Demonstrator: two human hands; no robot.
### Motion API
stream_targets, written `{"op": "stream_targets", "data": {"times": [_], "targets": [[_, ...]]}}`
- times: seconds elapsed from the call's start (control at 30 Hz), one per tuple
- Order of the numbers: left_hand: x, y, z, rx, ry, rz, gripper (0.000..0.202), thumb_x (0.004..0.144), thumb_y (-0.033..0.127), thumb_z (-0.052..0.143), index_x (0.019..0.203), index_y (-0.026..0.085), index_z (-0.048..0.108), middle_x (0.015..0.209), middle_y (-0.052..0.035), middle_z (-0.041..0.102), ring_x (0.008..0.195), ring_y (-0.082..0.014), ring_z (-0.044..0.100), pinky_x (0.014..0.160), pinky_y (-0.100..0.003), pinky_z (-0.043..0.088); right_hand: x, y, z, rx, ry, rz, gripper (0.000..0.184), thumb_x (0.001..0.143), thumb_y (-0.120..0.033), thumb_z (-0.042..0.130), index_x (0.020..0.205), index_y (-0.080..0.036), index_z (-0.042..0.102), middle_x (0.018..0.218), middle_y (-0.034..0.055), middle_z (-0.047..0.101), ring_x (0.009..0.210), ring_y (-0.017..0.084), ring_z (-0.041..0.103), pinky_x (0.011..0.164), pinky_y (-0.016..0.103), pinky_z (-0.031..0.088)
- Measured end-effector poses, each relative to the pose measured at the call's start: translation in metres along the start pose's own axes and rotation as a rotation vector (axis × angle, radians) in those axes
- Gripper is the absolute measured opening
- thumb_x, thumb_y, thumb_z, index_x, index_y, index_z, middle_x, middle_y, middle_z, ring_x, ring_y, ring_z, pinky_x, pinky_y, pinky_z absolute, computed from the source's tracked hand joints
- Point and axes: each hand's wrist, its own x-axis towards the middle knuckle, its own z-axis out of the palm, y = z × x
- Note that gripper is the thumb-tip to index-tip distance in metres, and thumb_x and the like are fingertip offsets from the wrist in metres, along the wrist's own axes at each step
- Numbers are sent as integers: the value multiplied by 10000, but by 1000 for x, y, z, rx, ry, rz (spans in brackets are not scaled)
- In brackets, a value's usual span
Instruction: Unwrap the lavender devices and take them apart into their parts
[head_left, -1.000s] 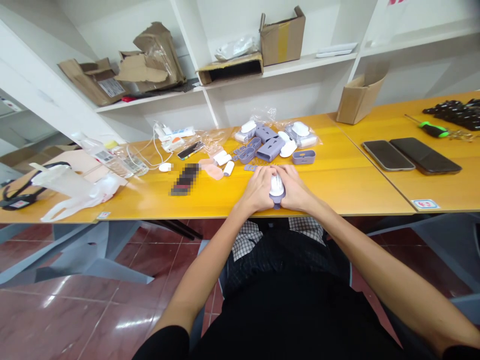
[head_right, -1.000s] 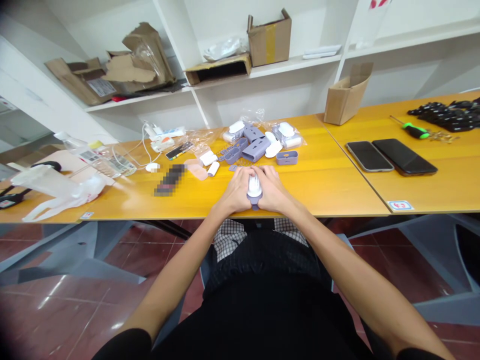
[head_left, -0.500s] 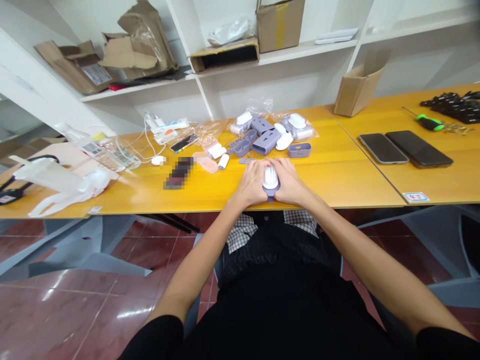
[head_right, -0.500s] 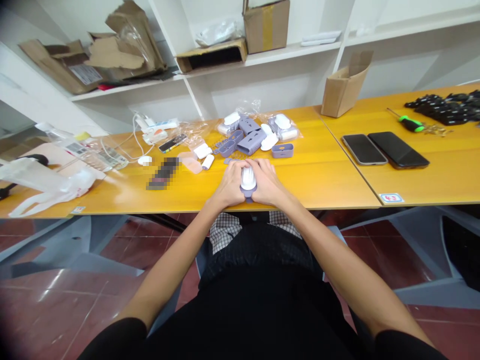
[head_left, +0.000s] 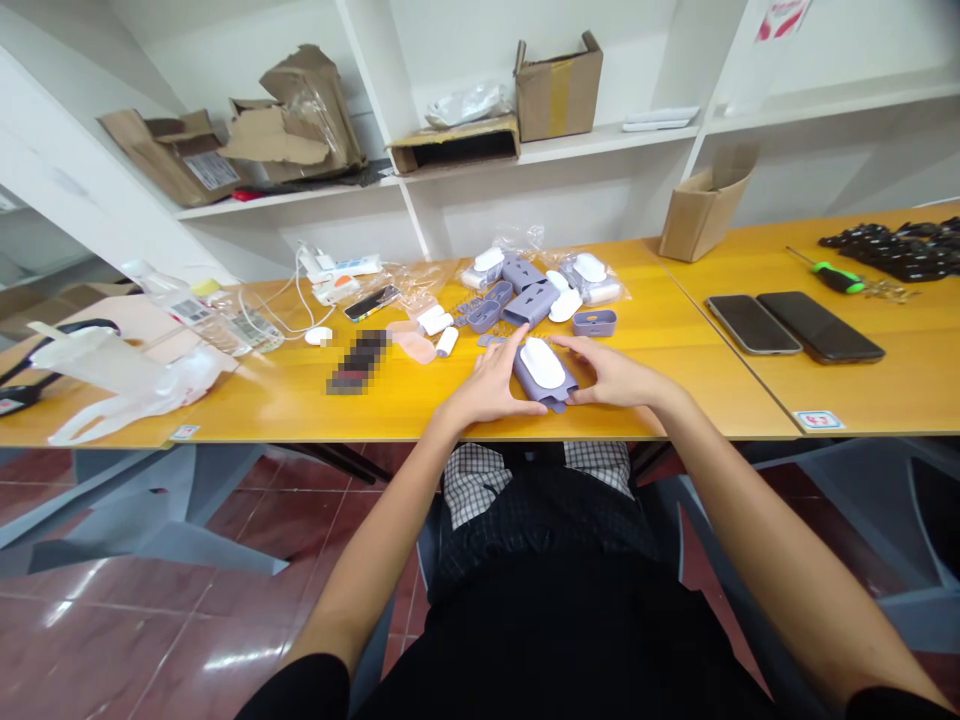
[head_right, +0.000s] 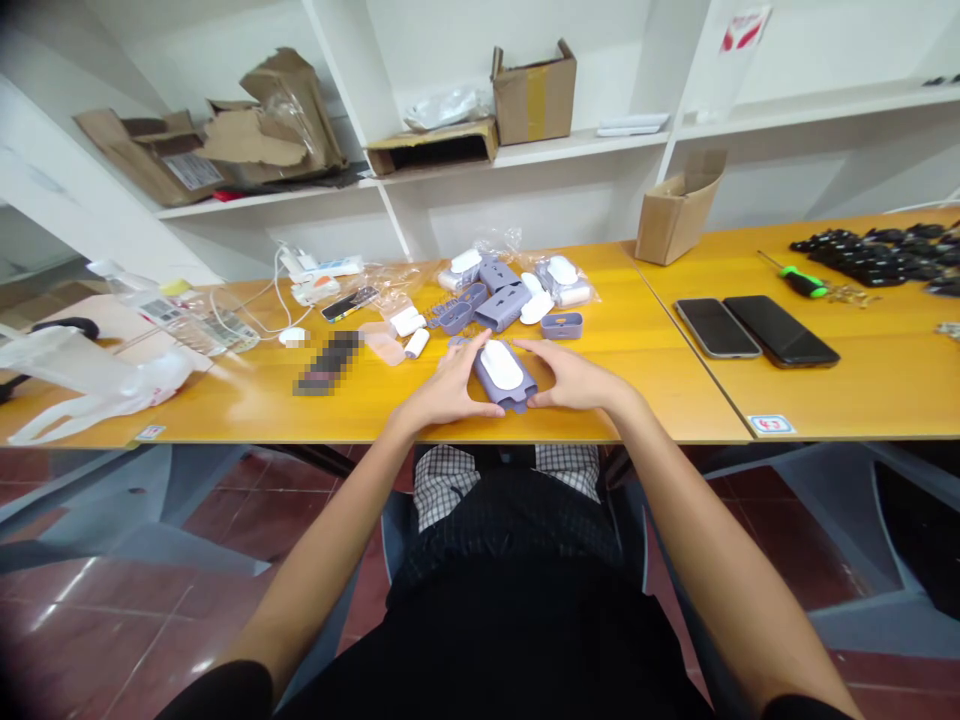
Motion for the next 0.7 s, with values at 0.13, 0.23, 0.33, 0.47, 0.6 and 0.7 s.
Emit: {"op": "stream_targets", "data": {"times": [0.13, 0.23, 0.33, 0.47, 0.6, 0.7], "targets": [[1, 2, 0, 68, 50, -40, 1220, 712, 625, 921, 1686, 273, 277, 1731, -189, 353, 1606, -457, 299, 1306, -659, 217, -5, -16, -17, 28, 37, 44, 693, 830, -430, 813, 1489, -315, 631, 1455, 110, 680, 1280, 363, 667, 1061, 591, 572], [1, 3, -5, 54, 134, -73, 1153, 733, 599, 921, 1664, 264, 327, 1735, -186, 353, 1611, -431, 321, 1287, -623, 302, -4, -32, -22, -11, 116, 75, 381, 899, -428, 747, 1226, -233, 767, 1076, 106, 802, 963, 291, 753, 847, 461, 622], [0, 3, -15, 1, 194, -102, 1052, 749, 550, 929, 1617, 269, 407, 1557, -185, 589, 1408, -411, 592, 1173, -587, 460, -1, -42, -19, -73, 95, 72, 191, 920, -367, 712, 991, -206, 786, 752, 44, 756, 676, 213, 692, 675, 360, 552], [-1, -2, -25, -13, 140, -153, 930, 749, 517, 933, 1532, 240, 514, 1118, -93, 766, 1002, -334, 746, 987, -533, 570, 3, -46, -10, -142, 90, 71, 188, 911, -251, 689, 1058, -191, 790, 738, 29, 747, 649, 195, 670, 655, 325, 490], [1, -13, -20, 10, 98, -44, 863, 669, 589, 958, 1379, 220, 635, 1299, -121, 652, 1263, -371, 632, 1141, -553, 479, 3, -46, -7, -296, 141, 86, 294, 941, -177, 615, 1166, -182, 806, 783, 51, 756, 664, 198, 646, 669, 326, 449], [3, -20, -10, -103, 58, 22, 812, 679, 531, 965, 1349, 225, 624, 1458, -125, 569, 1369, -361, 568, 1187, -515, 448, 2, -53, -4, -402, 189, 78, 313, 951, -193, 612, 1195, -191, 807, 879, 71, 770, 696, 202, 638, 683, 334, 441]]}}
